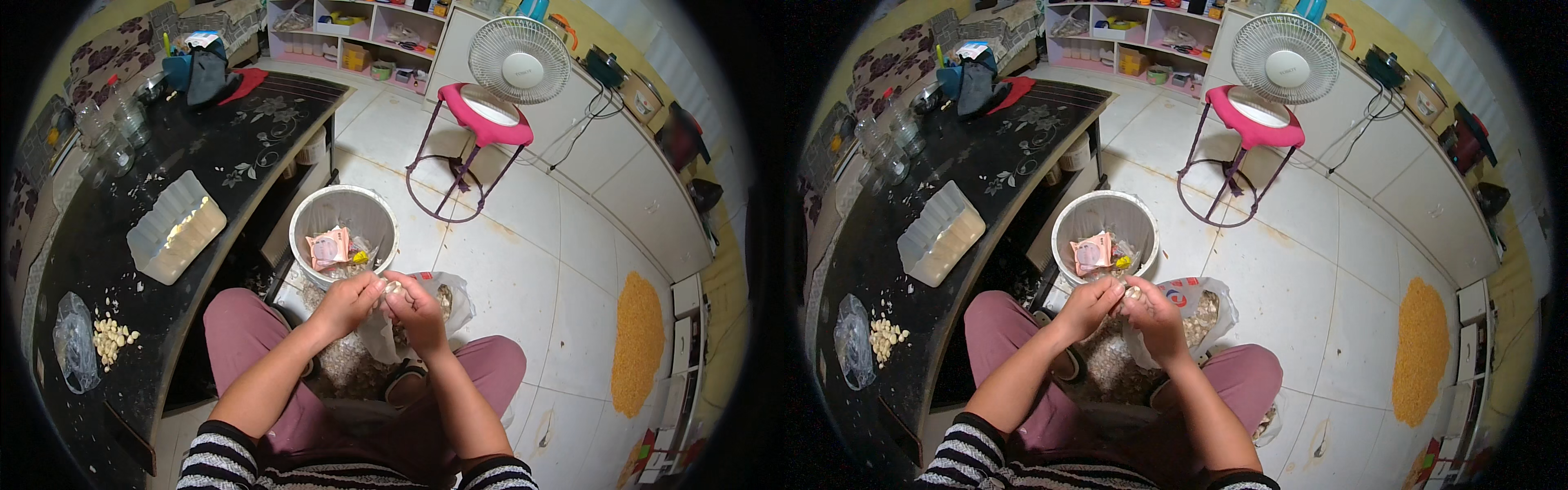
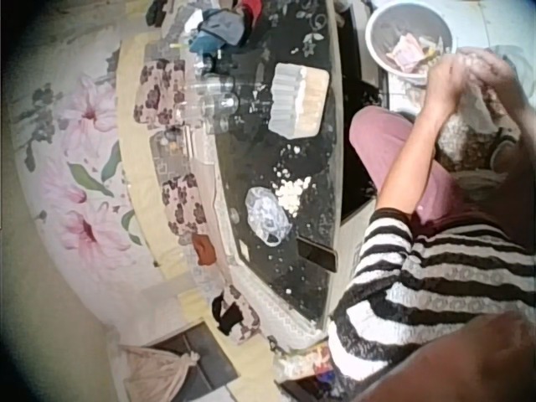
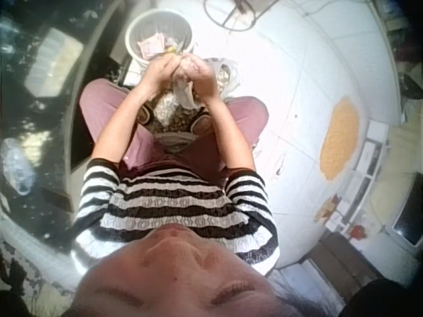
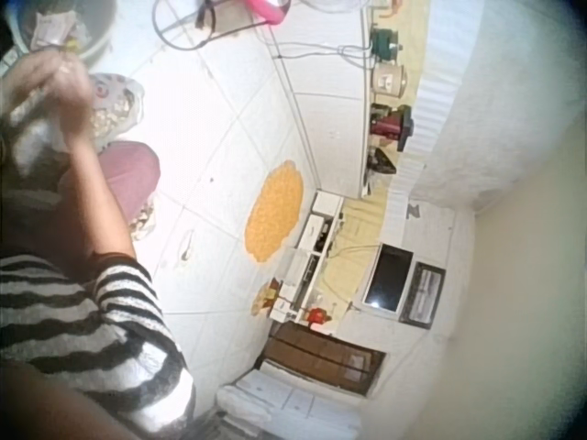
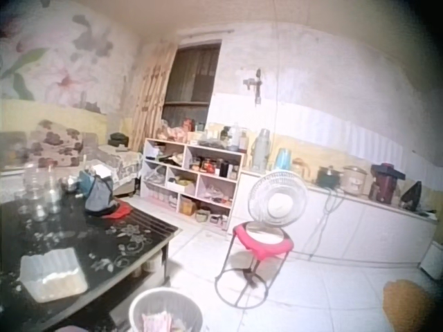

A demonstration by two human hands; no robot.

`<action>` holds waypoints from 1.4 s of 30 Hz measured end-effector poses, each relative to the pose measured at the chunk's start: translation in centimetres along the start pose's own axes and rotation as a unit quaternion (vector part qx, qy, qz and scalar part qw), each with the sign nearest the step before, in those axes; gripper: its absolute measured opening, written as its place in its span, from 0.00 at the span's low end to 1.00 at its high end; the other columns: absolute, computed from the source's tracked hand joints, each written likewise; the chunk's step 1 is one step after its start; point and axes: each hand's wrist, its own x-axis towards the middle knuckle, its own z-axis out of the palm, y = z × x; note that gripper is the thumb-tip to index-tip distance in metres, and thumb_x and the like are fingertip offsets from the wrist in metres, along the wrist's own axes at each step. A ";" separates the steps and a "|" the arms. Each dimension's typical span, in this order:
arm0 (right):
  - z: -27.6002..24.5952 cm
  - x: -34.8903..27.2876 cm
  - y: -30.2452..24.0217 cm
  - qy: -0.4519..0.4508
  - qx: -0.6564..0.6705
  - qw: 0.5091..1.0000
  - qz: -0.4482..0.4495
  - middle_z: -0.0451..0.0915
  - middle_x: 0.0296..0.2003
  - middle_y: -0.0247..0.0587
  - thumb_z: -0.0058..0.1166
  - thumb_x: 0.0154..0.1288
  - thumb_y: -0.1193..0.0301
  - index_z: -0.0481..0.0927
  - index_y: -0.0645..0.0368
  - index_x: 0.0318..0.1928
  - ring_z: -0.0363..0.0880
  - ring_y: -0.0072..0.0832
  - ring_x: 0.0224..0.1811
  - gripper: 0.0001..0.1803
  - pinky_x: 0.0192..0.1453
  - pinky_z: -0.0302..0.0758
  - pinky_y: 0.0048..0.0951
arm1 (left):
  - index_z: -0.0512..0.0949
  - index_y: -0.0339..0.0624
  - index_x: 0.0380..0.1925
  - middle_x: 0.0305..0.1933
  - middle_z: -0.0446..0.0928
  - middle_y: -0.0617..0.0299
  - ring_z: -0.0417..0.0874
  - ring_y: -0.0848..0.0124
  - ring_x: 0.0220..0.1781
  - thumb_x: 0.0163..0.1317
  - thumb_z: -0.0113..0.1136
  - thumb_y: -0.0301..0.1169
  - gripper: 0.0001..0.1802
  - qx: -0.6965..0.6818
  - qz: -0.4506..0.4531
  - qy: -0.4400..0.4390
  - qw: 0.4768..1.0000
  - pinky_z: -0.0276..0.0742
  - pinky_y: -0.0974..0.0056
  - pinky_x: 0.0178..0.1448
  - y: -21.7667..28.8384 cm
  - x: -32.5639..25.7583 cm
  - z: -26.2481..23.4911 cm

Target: The person shells peanuts by hand, discarding the shells into a bucket and placing the nuts into a plastic bag.

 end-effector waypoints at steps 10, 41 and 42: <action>0.7 0.1 0.1 0.089 -0.333 0.915 -0.211 0.77 0.36 0.47 0.55 0.52 0.72 0.72 0.61 0.48 0.77 0.32 0.32 0.20 0.36 0.73 0.26 | 0.71 0.39 0.28 0.25 0.71 0.69 0.68 0.85 0.27 0.57 0.56 0.29 0.06 -0.236 0.000 -0.011 0.972 0.65 0.79 0.32 0.3 0.4 0.8; 2.6 0.8 1.3 0.141 -0.083 0.984 -0.072 0.77 0.40 0.44 0.38 0.64 0.65 0.74 0.66 0.46 0.74 0.25 0.41 0.18 0.48 0.67 0.24 | 0.71 0.34 0.24 0.22 0.71 0.49 0.72 0.61 0.27 0.66 0.34 0.41 0.23 -0.101 0.041 0.127 0.986 0.66 0.63 0.35 -0.1 0.4 3.6; 2.7 0.9 1.3 0.140 -0.074 0.985 -0.066 0.77 0.39 0.42 0.37 0.64 0.65 0.74 0.66 0.46 0.73 0.24 0.41 0.19 0.48 0.66 0.23 | 0.71 0.34 0.24 0.21 0.71 0.51 0.72 0.63 0.26 0.66 0.34 0.41 0.23 -0.112 0.052 0.136 0.983 0.66 0.64 0.35 -0.2 0.4 3.8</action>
